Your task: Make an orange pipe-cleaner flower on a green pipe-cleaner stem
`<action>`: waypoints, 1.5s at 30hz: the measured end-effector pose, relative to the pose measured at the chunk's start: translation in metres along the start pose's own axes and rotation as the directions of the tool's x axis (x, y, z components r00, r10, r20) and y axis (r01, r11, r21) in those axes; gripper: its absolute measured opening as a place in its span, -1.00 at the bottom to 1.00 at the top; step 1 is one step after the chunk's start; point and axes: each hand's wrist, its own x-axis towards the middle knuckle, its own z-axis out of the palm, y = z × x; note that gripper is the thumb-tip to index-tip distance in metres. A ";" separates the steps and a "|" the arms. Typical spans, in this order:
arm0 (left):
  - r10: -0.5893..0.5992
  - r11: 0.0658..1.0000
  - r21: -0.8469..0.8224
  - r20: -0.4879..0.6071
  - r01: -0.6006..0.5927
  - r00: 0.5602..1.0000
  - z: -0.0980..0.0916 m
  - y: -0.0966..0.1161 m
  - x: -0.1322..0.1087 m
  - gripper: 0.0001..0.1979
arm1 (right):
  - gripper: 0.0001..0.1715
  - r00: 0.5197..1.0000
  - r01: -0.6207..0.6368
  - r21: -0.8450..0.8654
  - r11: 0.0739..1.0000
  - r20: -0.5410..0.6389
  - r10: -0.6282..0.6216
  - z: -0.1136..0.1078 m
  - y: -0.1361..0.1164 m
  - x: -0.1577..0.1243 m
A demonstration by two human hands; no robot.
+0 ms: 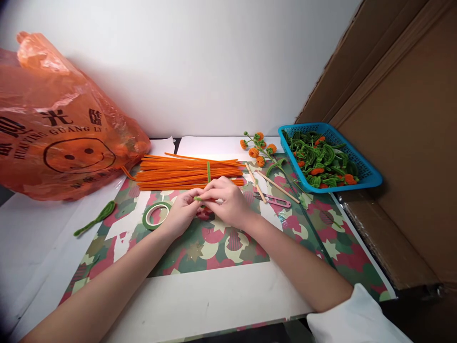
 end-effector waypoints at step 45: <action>0.187 0.982 0.018 -0.028 -0.187 0.982 -0.001 0.003 -0.004 -0.74 | -0.85 0.997 0.051 -0.082 0.995 0.067 -0.046 -0.022 -0.001 0.002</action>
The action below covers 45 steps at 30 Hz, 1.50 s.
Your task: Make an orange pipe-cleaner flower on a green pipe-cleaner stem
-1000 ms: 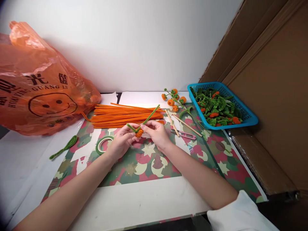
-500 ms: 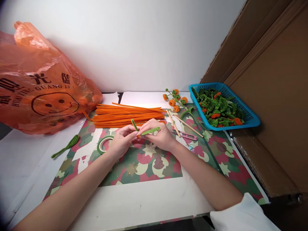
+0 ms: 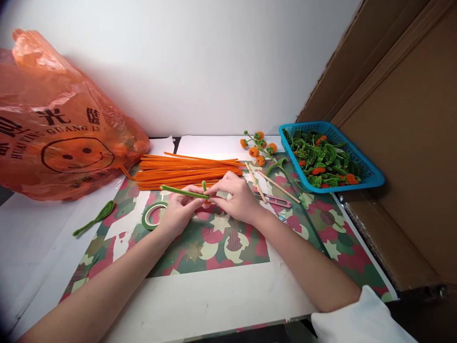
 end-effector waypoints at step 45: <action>0.400 0.825 0.440 -0.014 -0.354 0.916 0.002 -0.007 -0.003 -0.84 | -0.86 0.955 0.108 -0.323 0.940 -0.227 -0.188 0.028 0.011 -0.014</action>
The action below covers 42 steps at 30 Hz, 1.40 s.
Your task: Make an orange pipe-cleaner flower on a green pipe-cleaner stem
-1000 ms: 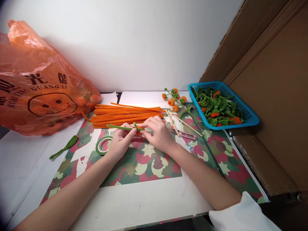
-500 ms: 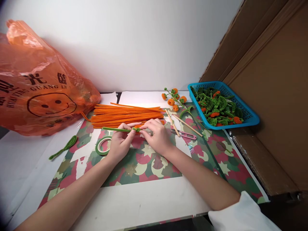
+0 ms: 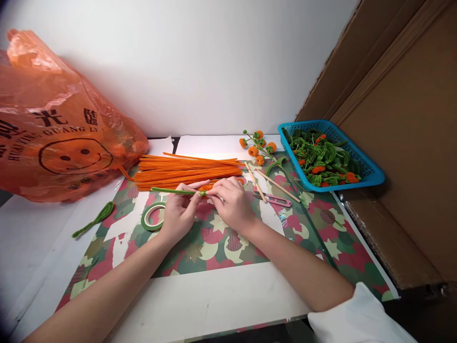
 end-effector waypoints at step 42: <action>-0.135 0.991 -0.016 -0.072 0.134 0.988 0.003 0.002 -0.001 -0.81 | -0.84 0.986 0.112 -0.269 0.956 0.149 -0.074 -0.002 0.003 0.004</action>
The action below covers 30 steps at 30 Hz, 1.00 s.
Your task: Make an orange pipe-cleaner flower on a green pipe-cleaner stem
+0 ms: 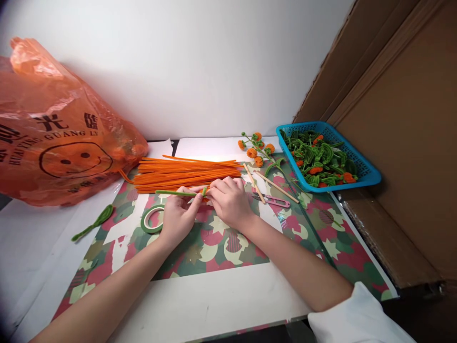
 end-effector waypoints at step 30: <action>-0.148 0.888 -0.392 0.253 0.241 0.956 -0.012 -0.009 0.011 -0.63 | -0.76 0.460 -0.691 0.656 -0.305 0.724 0.514 -0.011 -0.016 0.021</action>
